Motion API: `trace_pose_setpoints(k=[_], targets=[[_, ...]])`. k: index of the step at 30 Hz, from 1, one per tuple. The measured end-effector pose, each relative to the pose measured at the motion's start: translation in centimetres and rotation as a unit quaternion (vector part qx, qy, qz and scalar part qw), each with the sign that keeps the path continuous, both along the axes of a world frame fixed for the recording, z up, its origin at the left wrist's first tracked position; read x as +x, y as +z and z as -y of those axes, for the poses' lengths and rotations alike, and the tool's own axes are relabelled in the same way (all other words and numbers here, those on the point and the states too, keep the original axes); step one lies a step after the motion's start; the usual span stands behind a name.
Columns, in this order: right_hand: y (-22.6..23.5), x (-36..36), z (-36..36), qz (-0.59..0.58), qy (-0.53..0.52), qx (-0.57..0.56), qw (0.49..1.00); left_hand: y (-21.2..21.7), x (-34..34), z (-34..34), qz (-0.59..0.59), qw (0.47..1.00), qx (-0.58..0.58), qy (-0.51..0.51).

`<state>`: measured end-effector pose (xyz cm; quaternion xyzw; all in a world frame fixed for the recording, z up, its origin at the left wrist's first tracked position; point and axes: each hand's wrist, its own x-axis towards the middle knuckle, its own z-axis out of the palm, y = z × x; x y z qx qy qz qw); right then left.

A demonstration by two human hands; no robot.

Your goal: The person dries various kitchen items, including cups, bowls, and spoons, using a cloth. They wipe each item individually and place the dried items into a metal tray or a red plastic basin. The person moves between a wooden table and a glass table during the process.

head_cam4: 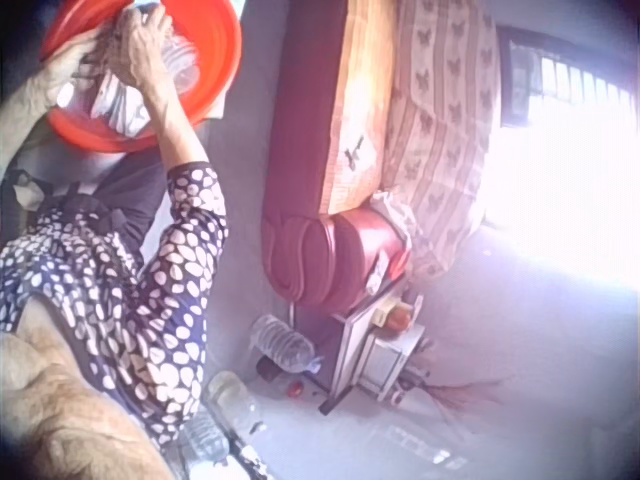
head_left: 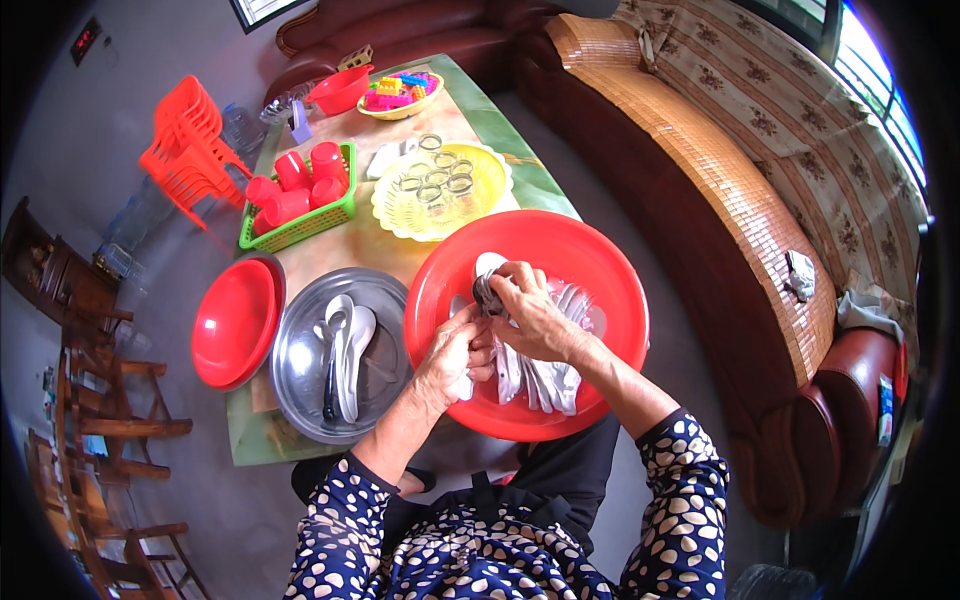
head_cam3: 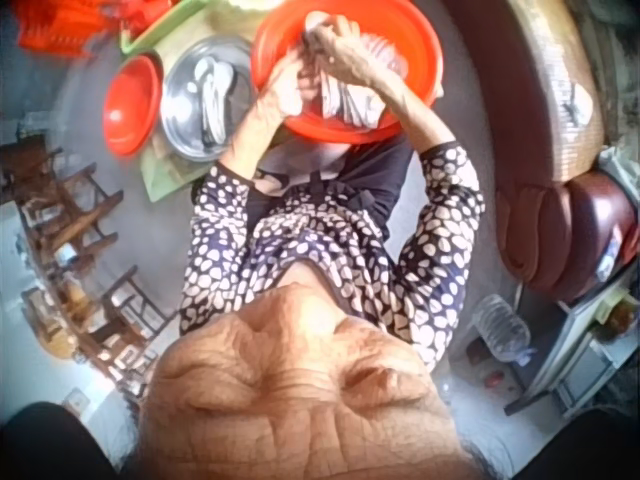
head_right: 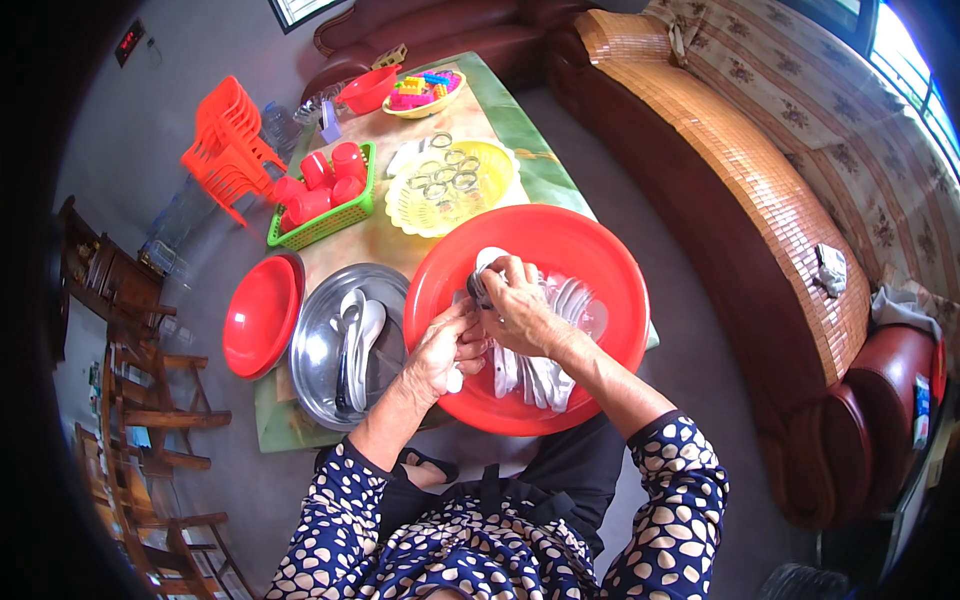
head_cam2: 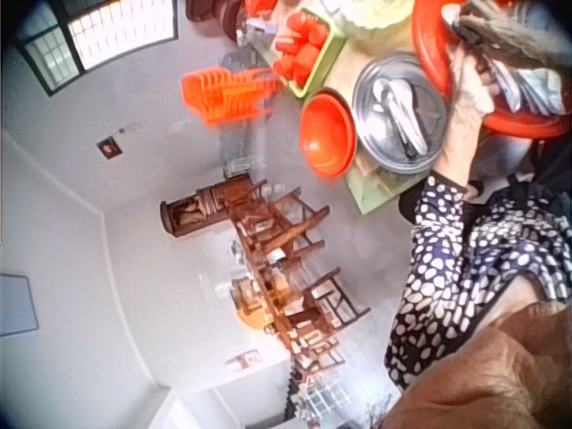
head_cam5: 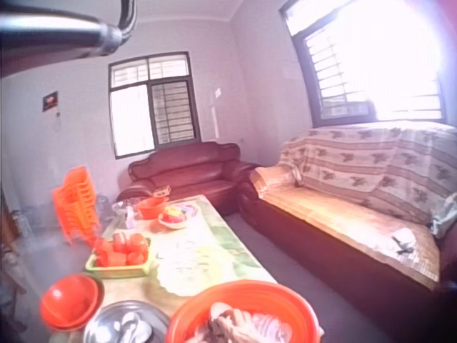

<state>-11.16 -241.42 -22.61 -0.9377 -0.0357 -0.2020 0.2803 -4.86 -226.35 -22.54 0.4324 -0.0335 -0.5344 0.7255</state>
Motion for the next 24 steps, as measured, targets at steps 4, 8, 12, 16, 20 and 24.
trace_pose_setpoints(k=[4, 8, 12, 16, 20, 24], targets=[[-0.7, 0.5, 0.4, -0.007, 0.047, 0.058, 0.997, 0.0, 0.0, 0.2, 0.054, 0.998, 0.029, 0.006], [0.4, -0.9, 0.8, -0.034, 0.103, 0.141, 0.984, 0.8, -0.3, 0.2, 0.041, 0.998, 0.055, -0.003], [0.5, -0.3, 0.5, 0.013, 0.004, 0.168, 0.986, 0.1, -0.1, 0.4, 0.076, 0.995, 0.059, -0.034], [0.2, 1.2, -0.2, 0.084, -0.120, 0.199, 0.969, 0.8, -0.4, 0.3, 0.066, 0.995, 0.054, -0.048], [-0.3, 1.4, -1.8, 0.124, -0.132, 0.122, 0.976, -0.6, 0.4, 0.2, 0.019, 0.998, 0.062, 0.018], [-0.3, 0.8, -3.9, 0.113, -0.123, 0.154, 0.974, -2.0, 0.7, 0.4, 0.075, 0.996, 0.036, 0.034]])
